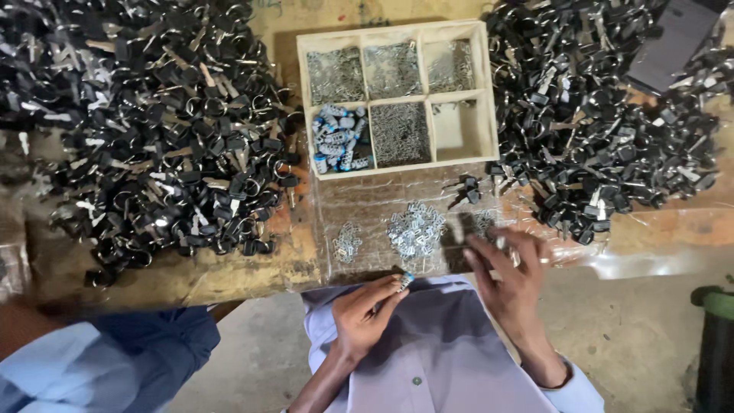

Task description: The person sits at a workbench assembling small switch components by hand. They pick a blue plastic body, insert metal contact parts into it, and place the finished assembly into a compartment of a sorting tray, repeating the cycle while large piles of unassembled black parts surround the work area.

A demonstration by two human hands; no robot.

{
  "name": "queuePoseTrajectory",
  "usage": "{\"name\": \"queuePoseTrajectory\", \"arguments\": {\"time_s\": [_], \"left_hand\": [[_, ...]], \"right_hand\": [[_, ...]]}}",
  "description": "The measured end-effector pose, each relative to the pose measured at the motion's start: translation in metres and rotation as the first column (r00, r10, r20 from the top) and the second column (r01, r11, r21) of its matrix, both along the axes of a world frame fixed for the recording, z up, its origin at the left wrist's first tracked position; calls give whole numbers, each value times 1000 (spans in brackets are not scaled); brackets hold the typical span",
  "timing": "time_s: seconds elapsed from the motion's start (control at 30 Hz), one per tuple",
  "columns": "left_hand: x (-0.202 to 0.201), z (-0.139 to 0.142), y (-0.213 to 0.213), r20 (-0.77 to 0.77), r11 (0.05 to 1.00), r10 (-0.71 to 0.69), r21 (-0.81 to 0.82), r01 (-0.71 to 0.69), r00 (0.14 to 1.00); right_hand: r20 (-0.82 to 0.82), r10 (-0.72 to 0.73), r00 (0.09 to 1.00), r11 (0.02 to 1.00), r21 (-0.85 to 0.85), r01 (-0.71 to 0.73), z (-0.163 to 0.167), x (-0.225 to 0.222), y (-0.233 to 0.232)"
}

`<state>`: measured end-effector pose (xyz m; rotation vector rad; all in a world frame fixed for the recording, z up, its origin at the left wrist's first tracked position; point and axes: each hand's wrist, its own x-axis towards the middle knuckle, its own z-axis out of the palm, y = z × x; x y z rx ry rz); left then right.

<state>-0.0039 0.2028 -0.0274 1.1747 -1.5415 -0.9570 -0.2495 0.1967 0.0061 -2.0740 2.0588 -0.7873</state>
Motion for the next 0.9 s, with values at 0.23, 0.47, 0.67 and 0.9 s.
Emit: {"name": "queuePoseTrajectory", "arguments": {"time_s": [0.23,0.47,0.67,0.9], "left_hand": [[4,-10,3,-55,983,71,172,-61,996],[7,-10,0,-114,983,73,175,-52,991],[7,-11,1,-109,978,79,203,-55,991],[5,-7,-1,-56,985,86,153,-76,995]], "right_hand": [[169,115,979,988,83,-130,16,-6,-1],[-4,254,967,966,55,-254,8,-12,1],[147,436,888,898,-1,-441,0,-14,14],[382,339,860,929,10,-370,3,31,4]]}}
